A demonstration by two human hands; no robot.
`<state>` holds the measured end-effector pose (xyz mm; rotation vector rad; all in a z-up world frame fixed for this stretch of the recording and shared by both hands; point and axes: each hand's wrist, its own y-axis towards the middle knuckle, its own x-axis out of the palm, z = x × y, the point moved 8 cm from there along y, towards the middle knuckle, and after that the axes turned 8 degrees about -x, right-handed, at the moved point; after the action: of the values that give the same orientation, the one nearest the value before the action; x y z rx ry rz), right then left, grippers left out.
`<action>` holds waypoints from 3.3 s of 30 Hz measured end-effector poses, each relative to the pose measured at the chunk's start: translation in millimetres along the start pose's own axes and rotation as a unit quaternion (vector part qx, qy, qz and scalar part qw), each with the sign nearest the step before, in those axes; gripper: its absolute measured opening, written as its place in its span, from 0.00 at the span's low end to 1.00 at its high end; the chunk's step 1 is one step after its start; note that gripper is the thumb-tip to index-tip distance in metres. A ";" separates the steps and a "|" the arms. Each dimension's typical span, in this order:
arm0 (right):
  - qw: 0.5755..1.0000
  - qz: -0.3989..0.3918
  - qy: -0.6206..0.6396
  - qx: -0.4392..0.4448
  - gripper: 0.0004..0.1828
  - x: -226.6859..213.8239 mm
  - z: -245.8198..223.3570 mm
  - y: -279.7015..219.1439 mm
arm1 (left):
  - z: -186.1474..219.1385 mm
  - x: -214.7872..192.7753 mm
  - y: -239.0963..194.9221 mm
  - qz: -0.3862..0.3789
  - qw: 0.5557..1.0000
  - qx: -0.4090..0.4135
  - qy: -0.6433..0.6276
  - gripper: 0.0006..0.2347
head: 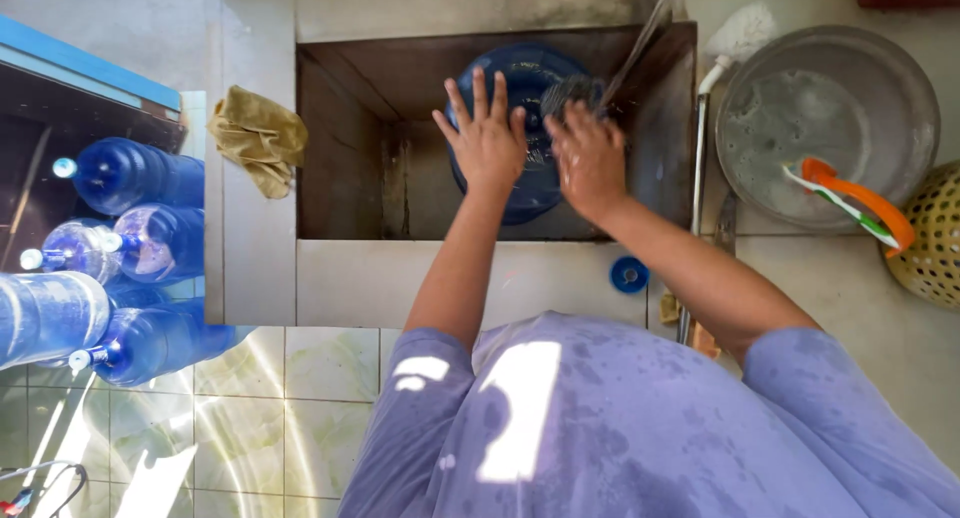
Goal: Washing a large blue water bottle in a sink.
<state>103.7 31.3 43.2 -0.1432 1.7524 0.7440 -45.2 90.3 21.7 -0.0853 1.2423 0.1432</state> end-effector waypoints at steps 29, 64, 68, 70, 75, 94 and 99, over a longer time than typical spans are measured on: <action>0.993 -0.019 0.092 0.078 0.27 16.7 81.6 12.0 | 53.7 5.4 -56.5 -0.052 0.997 0.034 0.055 0.30; 0.999 0.013 -0.016 -0.040 0.30 -7.1 -12.7 -9.4 | 10.2 30.1 -10.6 0.082 0.993 -0.047 -0.072 0.21; 0.996 0.013 0.089 -0.019 0.24 3.5 -1.4 41.5 | -0.2 19.2 -15.1 0.074 0.989 -0.067 -0.111 0.17; 0.996 0.012 0.082 -0.021 0.21 14.5 21.8 58.9 | -3.9 15.3 -20.2 0.074 0.988 -0.050 -0.127 0.17; 0.998 -0.020 0.015 0.049 0.27 41.7 85.1 48.2 | 0.5 10.8 -24.3 0.093 0.984 -0.036 -0.146 0.17; 0.997 -0.057 0.040 0.018 0.28 46.4 75.9 72.1 | 7.9 21.1 -40.9 0.138 0.964 -0.013 -0.225 0.24; 0.974 -0.062 0.017 0.215 0.29 41.5 112.5 -7.4 | 13.0 39.9 -39.5 0.129 0.964 -0.026 -0.232 0.22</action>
<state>186.7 98.5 -12.0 0.0308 1.8770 0.2615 -14.3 55.6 -12.4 0.0638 0.7753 0.3985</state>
